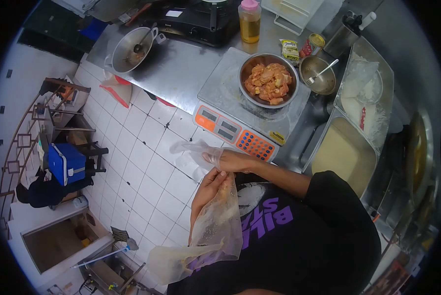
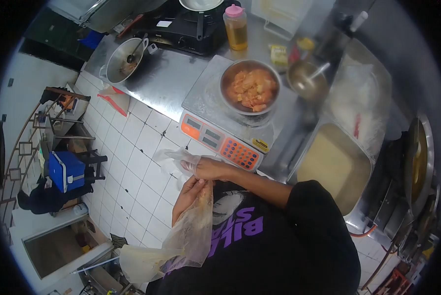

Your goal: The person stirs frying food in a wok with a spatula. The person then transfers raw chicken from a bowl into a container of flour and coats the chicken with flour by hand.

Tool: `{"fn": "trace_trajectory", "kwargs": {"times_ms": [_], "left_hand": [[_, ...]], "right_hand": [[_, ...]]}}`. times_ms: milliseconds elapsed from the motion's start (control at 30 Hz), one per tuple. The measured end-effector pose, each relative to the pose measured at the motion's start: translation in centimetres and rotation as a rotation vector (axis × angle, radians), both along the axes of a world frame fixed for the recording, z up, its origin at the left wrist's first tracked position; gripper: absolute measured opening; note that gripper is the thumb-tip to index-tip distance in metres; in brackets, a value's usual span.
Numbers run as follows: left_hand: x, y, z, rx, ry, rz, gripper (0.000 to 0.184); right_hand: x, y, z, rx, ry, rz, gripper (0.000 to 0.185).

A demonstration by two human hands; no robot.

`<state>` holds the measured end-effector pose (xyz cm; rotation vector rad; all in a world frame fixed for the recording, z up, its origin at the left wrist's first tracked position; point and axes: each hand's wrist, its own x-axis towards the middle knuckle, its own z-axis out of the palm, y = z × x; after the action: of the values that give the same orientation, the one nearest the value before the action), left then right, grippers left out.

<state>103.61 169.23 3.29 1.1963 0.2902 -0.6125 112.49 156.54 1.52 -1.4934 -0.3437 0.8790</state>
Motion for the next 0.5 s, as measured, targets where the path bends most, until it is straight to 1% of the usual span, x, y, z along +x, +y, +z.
{"fn": "trace_trajectory", "kwargs": {"times_ms": [33, 100, 167, 200, 233, 267, 300, 333, 367, 400, 467, 500], "left_hand": [[0.4, 0.4, 0.1, -0.001, 0.009, -0.011, 0.021], [1.4, 1.0, 0.6, 0.017, 0.068, 0.013, 0.020], [2.5, 2.5, -0.1, 0.019, 0.057, -0.054, 0.020], [3.3, 3.2, -0.3, 0.025, 0.034, -0.107, 0.020], [3.9, 3.6, -0.2, 0.022, 0.029, -0.121, 0.020], [4.5, 3.9, 0.2, 0.051, 0.002, -0.191, 0.020], [5.1, 4.3, 0.4, 0.080, -0.023, -0.259, 0.020], [5.5, 4.8, 0.2, 0.078, -0.026, -0.261, 0.020], [5.9, 5.2, -0.1, 0.069, -0.026, -0.310, 0.019], [6.1, 5.7, -0.3, 0.062, -0.019, -0.358, 0.022], [6.5, 6.1, 0.2, 0.086, -0.035, -0.363, 0.021], [6.7, 6.2, 0.4, 0.105, -0.060, -0.373, 0.021]], "right_hand": [[0.4, 0.0, 0.3, -0.020, 0.020, 0.028, 0.053], [1.3, 0.7, 1.3, -0.064, 0.235, -0.060, 0.051], [2.2, 1.2, 1.5, -0.035, 0.333, -0.012, 0.062], [2.7, 1.7, 1.1, 0.061, 0.530, -0.046, 0.063], [3.1, 2.0, 0.9, 0.112, 0.623, -0.069, 0.064], [3.5, 2.4, 0.8, 0.160, 0.716, -0.092, 0.065], [3.9, 3.0, 0.7, 0.187, 0.578, -0.115, 0.068], [4.0, 3.5, 0.5, 0.210, 0.445, -0.129, 0.071], [4.2, 3.8, -0.1, 0.210, 0.451, -0.129, 0.071], [4.4, 4.2, -0.9, 0.265, 0.489, -0.163, 0.073], [4.8, 4.9, -1.6, 0.390, 0.526, -0.228, 0.080], [5.0, 5.2, -1.7, 0.400, 0.540, -0.226, 0.080]]}}
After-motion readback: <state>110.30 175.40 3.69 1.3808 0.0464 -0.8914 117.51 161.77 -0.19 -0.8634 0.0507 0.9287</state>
